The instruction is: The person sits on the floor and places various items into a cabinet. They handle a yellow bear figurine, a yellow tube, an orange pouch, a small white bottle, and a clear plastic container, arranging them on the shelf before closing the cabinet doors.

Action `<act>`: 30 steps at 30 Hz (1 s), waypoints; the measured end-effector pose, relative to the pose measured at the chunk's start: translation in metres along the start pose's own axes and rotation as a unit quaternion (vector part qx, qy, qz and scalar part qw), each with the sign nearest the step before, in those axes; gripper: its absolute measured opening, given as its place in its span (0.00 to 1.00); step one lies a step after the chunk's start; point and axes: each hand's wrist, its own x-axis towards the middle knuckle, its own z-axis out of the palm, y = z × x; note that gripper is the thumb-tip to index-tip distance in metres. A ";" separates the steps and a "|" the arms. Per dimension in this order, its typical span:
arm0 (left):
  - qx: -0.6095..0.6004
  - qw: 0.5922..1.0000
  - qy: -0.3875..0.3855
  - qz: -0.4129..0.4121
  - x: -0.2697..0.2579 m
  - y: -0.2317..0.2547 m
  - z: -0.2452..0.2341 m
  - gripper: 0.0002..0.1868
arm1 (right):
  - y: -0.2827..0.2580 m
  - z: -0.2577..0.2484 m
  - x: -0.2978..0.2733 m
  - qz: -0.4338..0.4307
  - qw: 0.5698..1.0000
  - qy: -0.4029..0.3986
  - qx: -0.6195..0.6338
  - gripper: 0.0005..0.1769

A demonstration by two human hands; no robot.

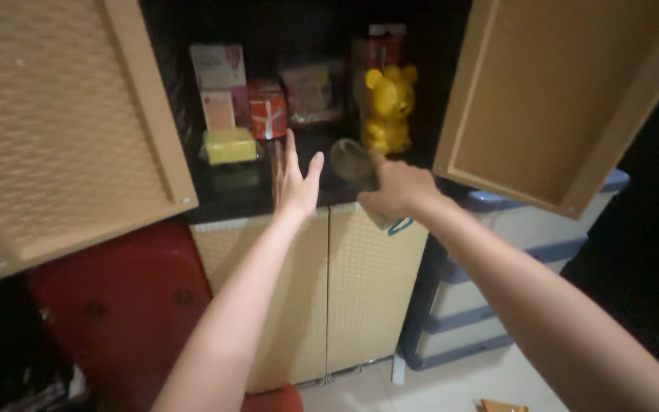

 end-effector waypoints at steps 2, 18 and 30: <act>0.019 1.000 -0.013 -0.015 0.013 -0.004 0.006 0.46 | -0.003 0.002 0.013 -0.007 1.000 -0.009 0.009 0.56; 0.039 0.997 -0.060 -0.037 0.104 -0.040 0.074 0.46 | 0.061 0.009 0.184 -0.061 0.992 -0.105 0.014 0.56; 0.029 0.996 -0.070 -0.050 0.149 -0.091 0.101 0.45 | 0.046 0.051 0.269 -0.038 0.991 -0.132 0.008 0.42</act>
